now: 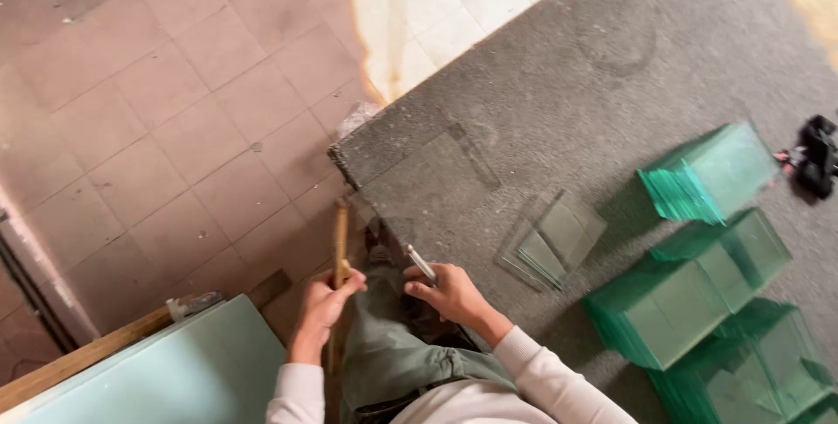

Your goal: Measure and cut small glass sheets using a wooden ruler and a glass cutter on a workbench.

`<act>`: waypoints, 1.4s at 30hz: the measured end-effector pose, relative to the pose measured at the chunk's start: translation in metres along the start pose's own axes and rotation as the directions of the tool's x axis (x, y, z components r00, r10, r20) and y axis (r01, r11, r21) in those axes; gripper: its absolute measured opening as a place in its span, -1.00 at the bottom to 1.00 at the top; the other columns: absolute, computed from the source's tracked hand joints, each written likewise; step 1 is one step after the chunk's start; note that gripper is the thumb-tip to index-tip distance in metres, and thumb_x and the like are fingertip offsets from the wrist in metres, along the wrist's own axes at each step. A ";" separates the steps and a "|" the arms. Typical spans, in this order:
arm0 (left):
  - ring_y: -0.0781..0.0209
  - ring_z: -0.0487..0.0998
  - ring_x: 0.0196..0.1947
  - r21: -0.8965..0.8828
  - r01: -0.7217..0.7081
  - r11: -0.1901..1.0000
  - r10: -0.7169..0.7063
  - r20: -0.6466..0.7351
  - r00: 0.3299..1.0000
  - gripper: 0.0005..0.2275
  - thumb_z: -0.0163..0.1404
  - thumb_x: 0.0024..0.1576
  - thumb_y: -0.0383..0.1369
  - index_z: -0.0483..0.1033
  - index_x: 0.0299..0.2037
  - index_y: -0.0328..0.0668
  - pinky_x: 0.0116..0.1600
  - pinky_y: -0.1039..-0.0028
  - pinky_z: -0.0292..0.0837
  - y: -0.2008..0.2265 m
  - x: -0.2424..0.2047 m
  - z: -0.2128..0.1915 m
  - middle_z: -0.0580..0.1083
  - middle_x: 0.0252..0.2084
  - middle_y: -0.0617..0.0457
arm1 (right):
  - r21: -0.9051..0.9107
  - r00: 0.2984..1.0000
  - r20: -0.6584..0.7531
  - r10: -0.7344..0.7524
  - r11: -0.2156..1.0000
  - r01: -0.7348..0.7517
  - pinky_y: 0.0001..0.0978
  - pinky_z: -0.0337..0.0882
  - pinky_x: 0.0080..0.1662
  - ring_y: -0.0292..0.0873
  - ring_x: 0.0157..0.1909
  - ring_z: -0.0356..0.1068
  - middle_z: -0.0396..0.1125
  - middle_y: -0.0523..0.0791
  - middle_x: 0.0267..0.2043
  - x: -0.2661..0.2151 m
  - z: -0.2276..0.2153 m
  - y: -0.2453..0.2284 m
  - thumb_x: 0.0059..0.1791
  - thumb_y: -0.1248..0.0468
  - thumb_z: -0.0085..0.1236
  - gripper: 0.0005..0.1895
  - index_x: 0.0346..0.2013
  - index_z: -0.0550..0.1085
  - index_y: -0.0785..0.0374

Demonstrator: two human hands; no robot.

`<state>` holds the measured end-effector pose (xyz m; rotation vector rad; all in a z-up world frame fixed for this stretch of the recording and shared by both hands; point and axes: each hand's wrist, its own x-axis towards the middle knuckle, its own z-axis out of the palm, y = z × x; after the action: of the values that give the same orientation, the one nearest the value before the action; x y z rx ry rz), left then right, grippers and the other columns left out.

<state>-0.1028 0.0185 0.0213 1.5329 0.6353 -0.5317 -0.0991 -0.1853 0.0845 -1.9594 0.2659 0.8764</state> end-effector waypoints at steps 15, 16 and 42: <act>0.00 0.43 -0.23 0.824 0.018 0.567 0.200 -0.159 0.967 -0.65 -0.29 -0.05 0.07 0.39 -0.47 0.05 -0.10 0.28 0.13 0.037 0.073 0.010 0.46 -0.40 0.03 | -0.071 0.695 -0.620 0.364 0.856 -0.511 -0.23 0.38 -0.58 -0.10 -0.73 0.33 0.36 0.00 -0.64 -0.003 -0.170 0.213 -0.22 0.05 0.05 -0.74 -0.44 0.52 0.14; 0.00 0.43 -0.23 0.818 0.023 0.574 0.200 -0.168 0.965 -0.65 -0.29 -0.05 0.07 0.39 -0.47 0.05 -0.10 0.28 0.13 0.045 0.073 0.012 0.46 -0.40 0.03 | -0.082 0.700 -0.619 0.355 0.858 -0.507 -0.23 0.38 -0.58 -0.10 -0.73 0.33 0.36 0.00 -0.64 -0.005 -0.174 0.209 -0.22 0.05 0.05 -0.74 -0.44 0.52 0.14; -0.05 0.39 -0.31 0.777 -0.031 0.629 0.323 -0.224 0.920 -0.70 -0.11 -0.10 0.00 0.43 -0.55 -0.02 -0.04 0.21 0.13 0.040 0.104 0.018 0.42 -0.50 -0.05 | -0.305 0.851 -0.307 -0.427 0.891 0.337 -0.35 0.30 -0.41 -0.13 -0.53 0.32 0.30 -0.12 -0.62 0.131 -0.060 -0.051 -0.23 0.21 0.04 -0.92 -0.53 0.41 0.13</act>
<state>0.0015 0.0074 -0.0208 2.5271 0.5239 -0.3854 0.0492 -0.1867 0.0487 -2.2939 -0.0310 0.2819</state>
